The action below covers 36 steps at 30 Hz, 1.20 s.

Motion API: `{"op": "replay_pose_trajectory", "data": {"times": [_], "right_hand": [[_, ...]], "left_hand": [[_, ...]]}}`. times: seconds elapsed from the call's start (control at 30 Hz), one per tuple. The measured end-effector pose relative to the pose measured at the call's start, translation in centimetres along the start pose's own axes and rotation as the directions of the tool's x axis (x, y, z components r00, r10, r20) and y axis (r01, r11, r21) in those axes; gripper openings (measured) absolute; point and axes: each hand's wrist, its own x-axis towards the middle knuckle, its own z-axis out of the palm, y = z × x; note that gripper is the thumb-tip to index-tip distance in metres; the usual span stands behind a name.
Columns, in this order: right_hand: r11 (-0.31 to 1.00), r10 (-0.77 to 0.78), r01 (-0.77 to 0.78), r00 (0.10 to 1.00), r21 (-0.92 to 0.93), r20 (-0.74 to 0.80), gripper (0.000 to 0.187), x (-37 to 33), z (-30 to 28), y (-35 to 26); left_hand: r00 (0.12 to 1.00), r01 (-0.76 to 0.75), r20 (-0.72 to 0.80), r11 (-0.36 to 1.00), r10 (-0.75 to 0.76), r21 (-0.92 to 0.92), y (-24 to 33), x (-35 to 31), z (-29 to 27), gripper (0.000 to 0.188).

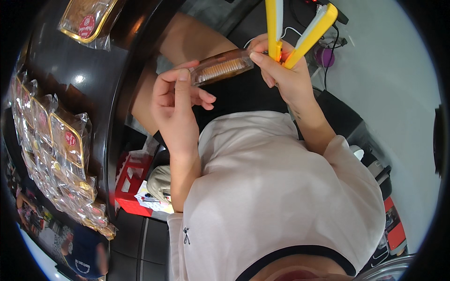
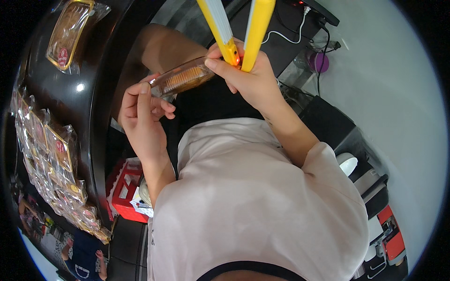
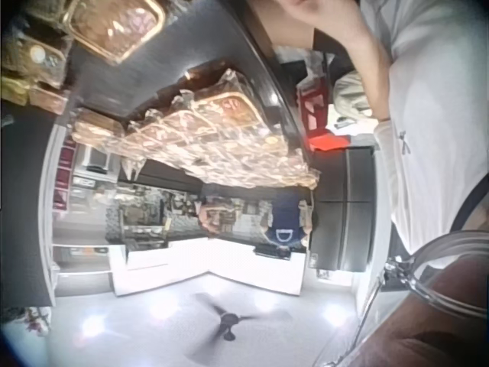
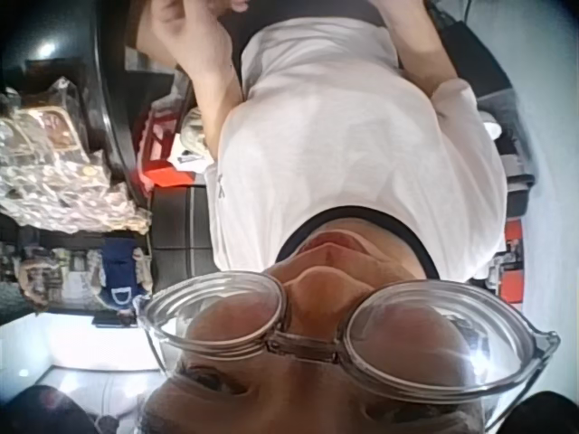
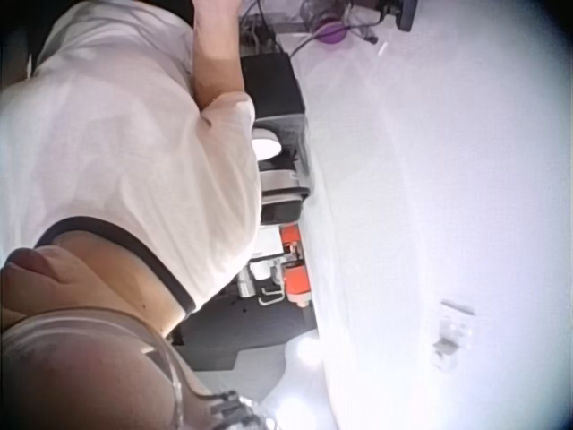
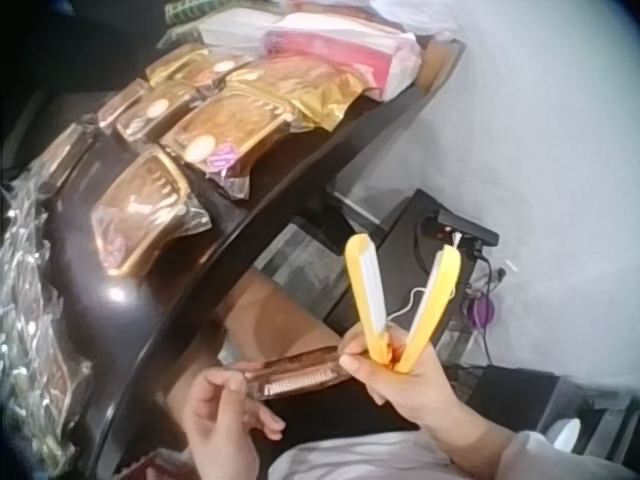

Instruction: The person seals multiple pre-packaged food trays using a yellow handheld heat sealer. They pick up each tray, press the sealer along the plastic edges, and place the sealed tray back on the table. The process is repeated for many trays arranged on the table.

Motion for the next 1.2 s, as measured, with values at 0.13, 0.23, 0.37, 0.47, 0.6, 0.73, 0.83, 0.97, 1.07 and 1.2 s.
{"op": "replay_pose_trajectory", "data": {"times": [0.13,0.23,0.37,0.47,0.6,0.73,0.83,0.97,1.07,1.2], "right_hand": [[0.995,0.059,-0.062,0.998,0.072,0.035,0.009,-1.1,-0.1,-0.8],[0.988,0.134,-0.135,0.991,0.075,0.021,0.010,-2.0,-0.5,-0.3],[0.976,0.199,-0.196,0.980,0.094,-0.027,0.012,-2.8,-0.6,0.8],[0.983,0.185,-0.184,0.982,0.021,-0.046,0.013,-2.6,-0.5,0.4],[0.987,0.088,-0.087,0.996,-0.137,0.005,0.014,-2.1,-0.6,0.0],[0.987,0.070,-0.072,0.997,-0.143,-0.018,0.020,-1.7,-1.0,0.0],[0.985,0.002,0.014,0.996,-0.170,0.091,0.028,-1.2,-2.1,-0.2],[0.915,-0.095,0.171,0.972,-0.367,0.217,0.044,0.0,-5.0,-1.6],[0.591,-0.216,0.388,0.921,-0.707,0.325,0.043,0.4,-5.3,-3.4],[0.331,-0.143,0.487,0.873,-0.808,0.467,0.050,0.3,-4.4,-5.3]], "left_hand": [[0.995,-0.072,0.063,0.996,0.075,-0.061,-1.5,-0.9,-0.6,0.013],[0.998,-0.036,0.051,0.999,0.036,-0.006,-2.6,-1.4,-0.8,0.012],[0.999,-0.036,0.027,0.999,0.036,-0.006,-3.1,-1.6,-0.6,0.012],[0.999,-0.043,0.029,0.999,0.042,0.031,-2.8,-1.4,-0.3,0.012],[0.999,-0.032,0.016,0.999,0.032,-0.004,-2.5,-1.1,-0.2,0.012],[0.999,-0.034,0.014,0.999,0.035,-0.033,-2.1,-0.8,0.1,0.013],[0.999,-0.040,0.020,0.999,0.040,-0.019,-1.9,-0.5,-0.1,0.013],[0.999,-0.039,0.027,0.999,0.040,-0.036,-1.8,-0.2,-0.2,0.012],[0.999,-0.040,0.025,0.999,0.040,-0.035,-1.7,-0.1,0.1,0.012],[0.999,-0.038,0.026,0.999,0.039,-0.021,-1.6,-0.1,0.3,0.012]]}}
